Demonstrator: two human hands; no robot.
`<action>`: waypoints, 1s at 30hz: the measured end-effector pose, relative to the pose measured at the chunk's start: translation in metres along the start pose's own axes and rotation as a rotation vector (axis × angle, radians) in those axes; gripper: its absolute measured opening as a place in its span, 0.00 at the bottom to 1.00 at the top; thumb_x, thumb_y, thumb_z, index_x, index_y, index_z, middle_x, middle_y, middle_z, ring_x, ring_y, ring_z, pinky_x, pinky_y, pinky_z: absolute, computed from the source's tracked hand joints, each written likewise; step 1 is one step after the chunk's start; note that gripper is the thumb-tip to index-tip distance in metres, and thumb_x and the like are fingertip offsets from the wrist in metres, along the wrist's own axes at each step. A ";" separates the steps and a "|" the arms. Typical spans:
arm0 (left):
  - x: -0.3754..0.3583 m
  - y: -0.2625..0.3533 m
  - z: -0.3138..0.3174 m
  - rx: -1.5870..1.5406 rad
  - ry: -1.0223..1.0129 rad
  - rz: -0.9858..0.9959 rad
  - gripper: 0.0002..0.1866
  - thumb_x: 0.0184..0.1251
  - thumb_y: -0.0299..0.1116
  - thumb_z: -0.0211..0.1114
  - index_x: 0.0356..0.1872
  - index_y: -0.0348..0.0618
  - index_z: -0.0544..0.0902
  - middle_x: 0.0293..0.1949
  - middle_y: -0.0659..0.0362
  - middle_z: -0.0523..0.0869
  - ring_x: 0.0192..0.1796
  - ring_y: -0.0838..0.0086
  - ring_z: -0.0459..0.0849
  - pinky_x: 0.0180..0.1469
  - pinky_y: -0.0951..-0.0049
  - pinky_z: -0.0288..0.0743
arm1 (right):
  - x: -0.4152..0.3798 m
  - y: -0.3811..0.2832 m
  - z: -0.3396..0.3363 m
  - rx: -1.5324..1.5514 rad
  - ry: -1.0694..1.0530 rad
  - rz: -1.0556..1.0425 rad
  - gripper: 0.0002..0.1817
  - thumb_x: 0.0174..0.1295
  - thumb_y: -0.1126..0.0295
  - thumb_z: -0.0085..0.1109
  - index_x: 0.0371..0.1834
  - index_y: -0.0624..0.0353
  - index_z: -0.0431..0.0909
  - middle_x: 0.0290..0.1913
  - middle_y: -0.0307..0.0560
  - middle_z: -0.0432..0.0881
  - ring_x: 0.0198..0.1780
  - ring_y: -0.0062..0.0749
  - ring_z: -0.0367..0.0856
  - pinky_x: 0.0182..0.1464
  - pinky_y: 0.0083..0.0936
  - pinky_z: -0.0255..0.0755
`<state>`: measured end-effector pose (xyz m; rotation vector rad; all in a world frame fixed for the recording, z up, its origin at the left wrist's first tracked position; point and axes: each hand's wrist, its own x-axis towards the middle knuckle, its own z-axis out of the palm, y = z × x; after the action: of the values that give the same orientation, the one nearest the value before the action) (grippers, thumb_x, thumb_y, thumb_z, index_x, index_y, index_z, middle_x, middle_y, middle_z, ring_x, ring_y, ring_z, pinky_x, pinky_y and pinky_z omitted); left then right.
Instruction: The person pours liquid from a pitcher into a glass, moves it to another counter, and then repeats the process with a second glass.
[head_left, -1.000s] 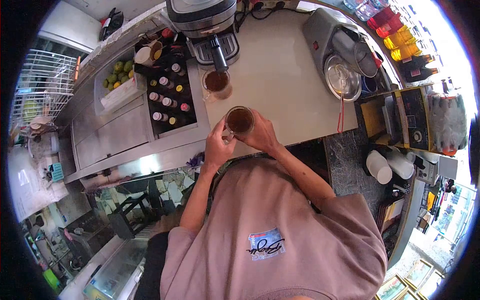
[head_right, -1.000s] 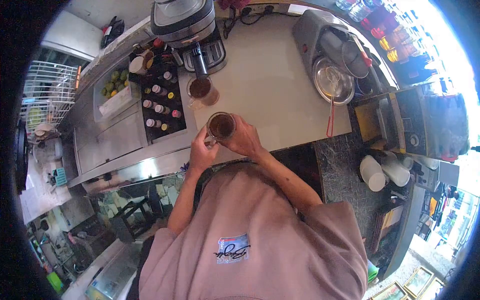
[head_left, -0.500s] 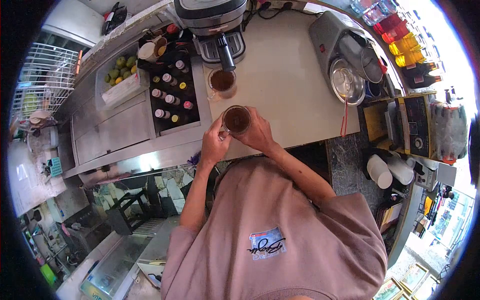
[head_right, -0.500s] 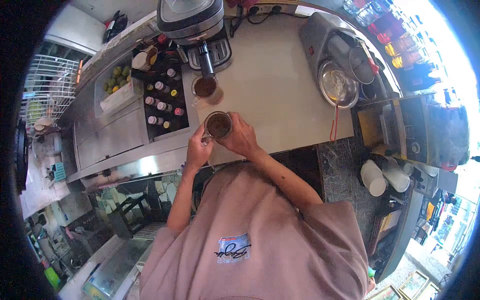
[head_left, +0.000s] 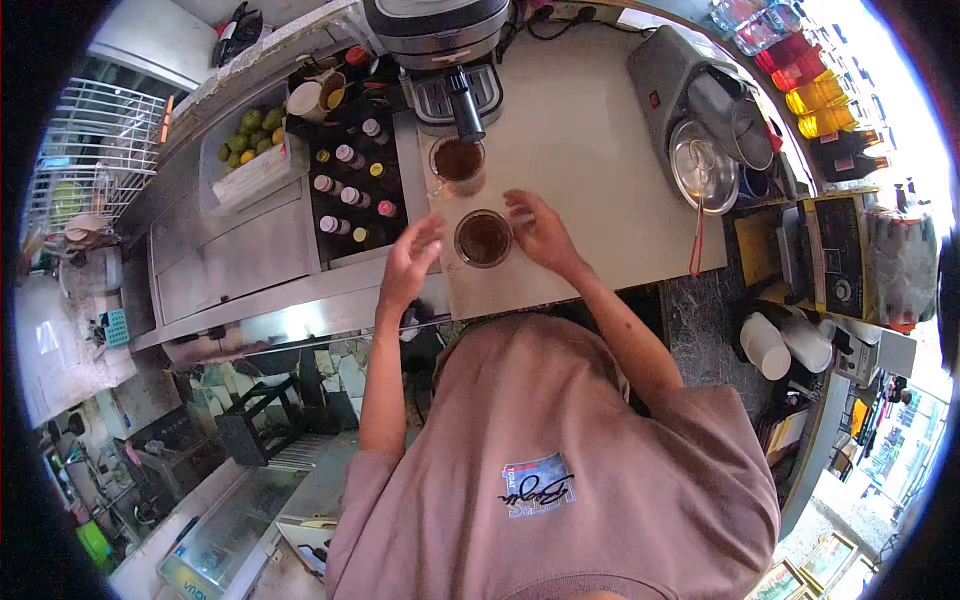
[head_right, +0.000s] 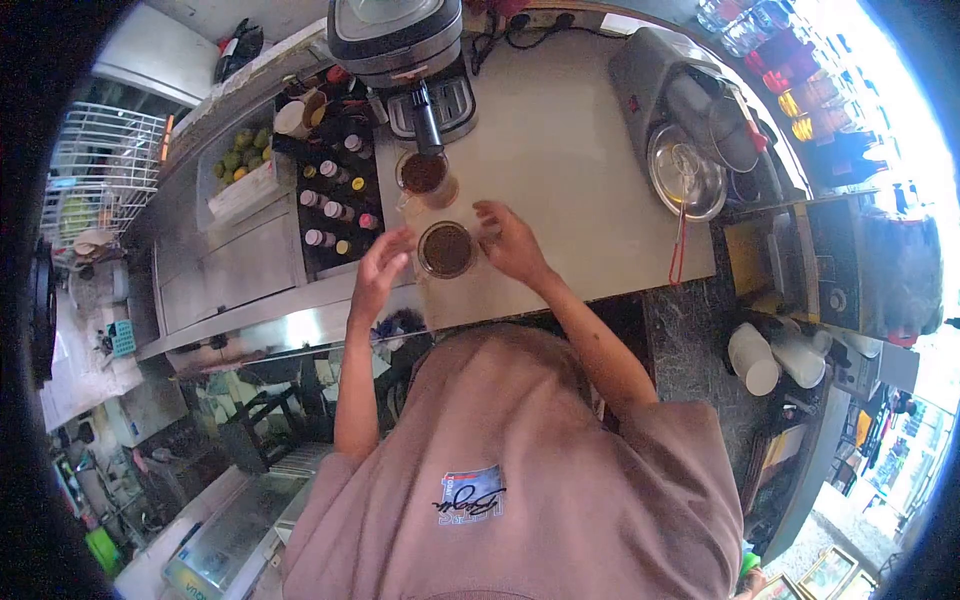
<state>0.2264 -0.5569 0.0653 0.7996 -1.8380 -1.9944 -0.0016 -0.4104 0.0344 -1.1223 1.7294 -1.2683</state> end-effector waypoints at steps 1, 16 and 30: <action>0.005 0.002 0.001 0.150 0.175 0.001 0.34 0.65 0.28 0.66 0.73 0.39 0.68 0.68 0.50 0.76 0.62 0.63 0.81 0.58 0.65 0.79 | 0.012 -0.006 -0.003 -0.016 0.038 0.016 0.36 0.54 0.73 0.70 0.67 0.60 0.67 0.62 0.52 0.76 0.62 0.43 0.78 0.62 0.38 0.75; 0.069 0.003 0.009 0.500 0.303 0.121 0.24 0.76 0.36 0.61 0.69 0.40 0.73 0.38 0.53 0.88 0.34 0.75 0.80 0.40 0.73 0.75 | 0.072 -0.036 0.015 -0.167 0.108 -0.095 0.39 0.53 0.60 0.76 0.68 0.54 0.69 0.59 0.53 0.82 0.61 0.48 0.81 0.61 0.40 0.76; 0.059 0.012 -0.003 0.583 0.238 0.092 0.30 0.74 0.36 0.61 0.74 0.38 0.64 0.66 0.44 0.76 0.66 0.62 0.77 0.66 0.65 0.70 | 0.054 0.000 0.009 -0.203 0.164 -0.070 0.33 0.56 0.66 0.71 0.66 0.56 0.70 0.61 0.56 0.78 0.57 0.52 0.82 0.57 0.41 0.78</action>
<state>0.1791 -0.5949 0.0661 1.0280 -2.2777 -1.2404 -0.0134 -0.4637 0.0294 -1.2325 1.9929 -1.2796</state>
